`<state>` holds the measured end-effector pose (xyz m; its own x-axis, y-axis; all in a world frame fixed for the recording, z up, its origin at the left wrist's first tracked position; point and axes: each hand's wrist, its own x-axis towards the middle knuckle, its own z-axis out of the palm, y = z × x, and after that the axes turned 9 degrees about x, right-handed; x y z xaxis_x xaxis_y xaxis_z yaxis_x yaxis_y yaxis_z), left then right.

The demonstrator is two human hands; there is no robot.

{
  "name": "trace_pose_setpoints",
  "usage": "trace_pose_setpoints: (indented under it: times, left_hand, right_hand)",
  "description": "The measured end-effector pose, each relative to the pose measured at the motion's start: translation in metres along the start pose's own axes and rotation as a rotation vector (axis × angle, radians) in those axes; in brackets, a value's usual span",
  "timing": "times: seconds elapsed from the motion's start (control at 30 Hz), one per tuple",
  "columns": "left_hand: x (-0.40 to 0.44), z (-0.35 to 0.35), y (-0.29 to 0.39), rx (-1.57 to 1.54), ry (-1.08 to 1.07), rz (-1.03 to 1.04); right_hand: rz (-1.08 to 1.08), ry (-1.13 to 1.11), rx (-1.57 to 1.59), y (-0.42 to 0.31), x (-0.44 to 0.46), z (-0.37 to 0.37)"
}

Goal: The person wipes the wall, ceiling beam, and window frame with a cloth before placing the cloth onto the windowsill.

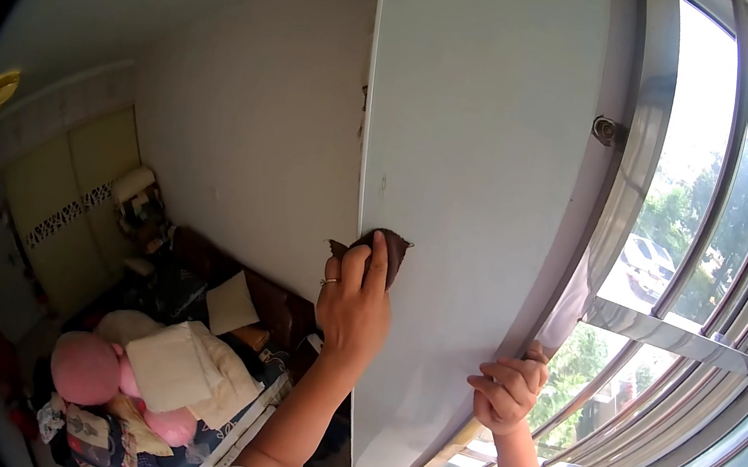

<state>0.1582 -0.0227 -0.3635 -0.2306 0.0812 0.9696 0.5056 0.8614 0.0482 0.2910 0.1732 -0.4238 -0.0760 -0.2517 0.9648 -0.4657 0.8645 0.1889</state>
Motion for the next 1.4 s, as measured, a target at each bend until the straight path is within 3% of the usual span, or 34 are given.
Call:
trace_pose_setpoints:
  times: [0.13,0.4,0.53,0.77,0.93,1.1,1.27,1.4]
  left_hand:
    - [0.046,-0.003,-0.006,-0.020,0.074,0.009]
    - [0.027,0.004,-0.007,-0.034,0.058,0.015]
    - [0.070,0.000,-0.003,-0.010,0.121,-0.031]
    - [0.037,0.002,-0.001,0.016,0.060,-0.018]
    - [0.077,-0.001,-0.009,-0.043,0.151,0.002]
    - [0.037,-0.003,-0.006,-0.052,0.038,0.035]
    - [0.071,-0.005,-0.010,-0.089,0.130,0.031]
    - [0.064,-0.006,-0.008,-0.054,0.054,-0.005]
  right_hand:
    - [-0.011,-0.009,0.002,0.001,0.001,0.001]
    - [-0.023,-0.008,0.022,0.002,-0.002,0.000]
    - [-0.042,-0.003,0.028,0.004,-0.002,0.001]
    - [-0.031,-0.008,0.022,0.000,0.001,-0.002]
    - [-0.042,-0.019,0.031,0.004,0.000,0.001]
    - [-0.033,-0.013,0.026,0.002,0.002,0.000]
    - [-0.036,-0.012,0.019,0.002,0.001,0.001]
    - [-0.018,-0.016,-0.002,0.001,0.000,0.000]
